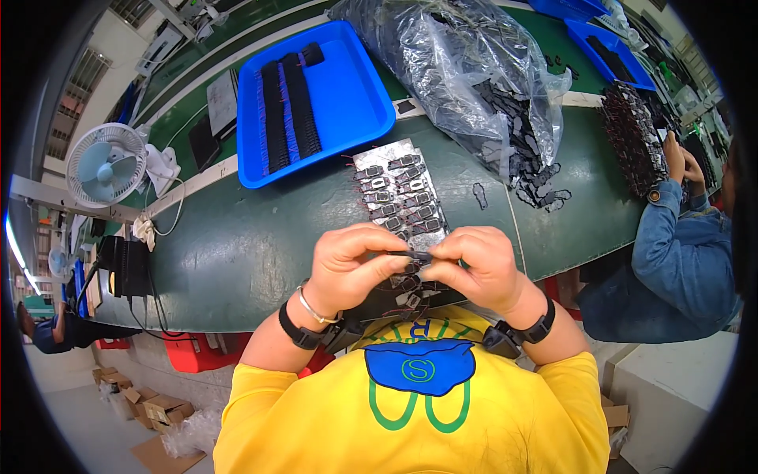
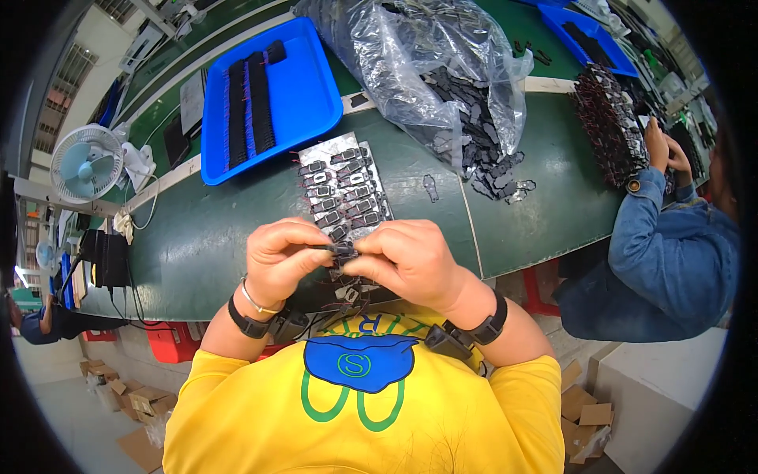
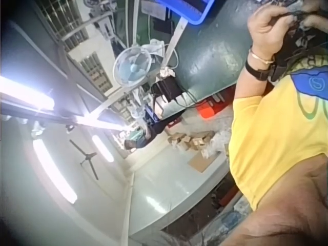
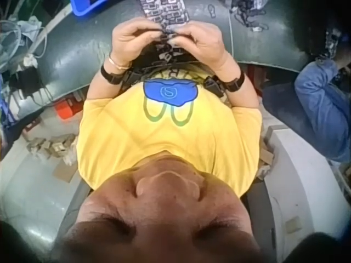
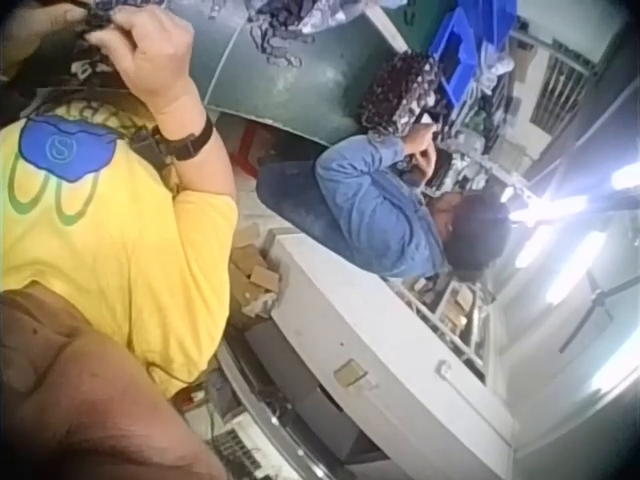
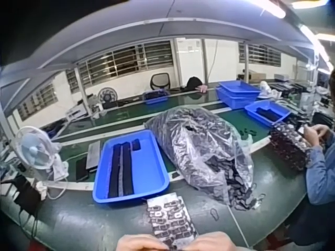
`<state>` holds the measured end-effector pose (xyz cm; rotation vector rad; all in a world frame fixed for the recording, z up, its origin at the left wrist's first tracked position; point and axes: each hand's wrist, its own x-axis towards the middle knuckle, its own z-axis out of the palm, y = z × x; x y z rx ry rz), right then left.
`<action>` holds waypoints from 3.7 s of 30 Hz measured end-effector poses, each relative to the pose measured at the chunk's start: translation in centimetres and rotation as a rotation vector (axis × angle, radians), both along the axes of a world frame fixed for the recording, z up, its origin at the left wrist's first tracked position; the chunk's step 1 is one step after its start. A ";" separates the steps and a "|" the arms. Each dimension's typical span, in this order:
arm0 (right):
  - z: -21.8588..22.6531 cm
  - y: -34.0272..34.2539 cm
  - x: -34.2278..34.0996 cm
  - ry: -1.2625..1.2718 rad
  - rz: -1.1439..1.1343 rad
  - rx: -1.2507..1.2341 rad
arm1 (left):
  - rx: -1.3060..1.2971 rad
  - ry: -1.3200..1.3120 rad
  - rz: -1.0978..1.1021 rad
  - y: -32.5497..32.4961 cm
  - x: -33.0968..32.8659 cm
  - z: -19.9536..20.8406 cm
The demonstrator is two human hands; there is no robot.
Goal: The person picks up a small electronic speaker from a metal plate and a black plastic component from a pile, joins them together by hand, and places the assembled unit into a blue tray.
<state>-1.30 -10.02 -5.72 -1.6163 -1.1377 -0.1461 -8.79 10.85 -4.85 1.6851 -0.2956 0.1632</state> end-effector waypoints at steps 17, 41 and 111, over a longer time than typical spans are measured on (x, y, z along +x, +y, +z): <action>3.5 2.8 0.6 0.074 0.079 -0.196 | -0.615 0.283 0.255 3.9 -4.9 -3.2; 1.9 2.9 -1.7 -0.088 0.189 -0.130 | 0.603 -0.171 0.156 4.0 -3.9 1.8; 2.6 1.3 -1.8 -0.256 -0.213 -0.191 | 0.089 -0.072 0.296 -2.2 -1.5 0.2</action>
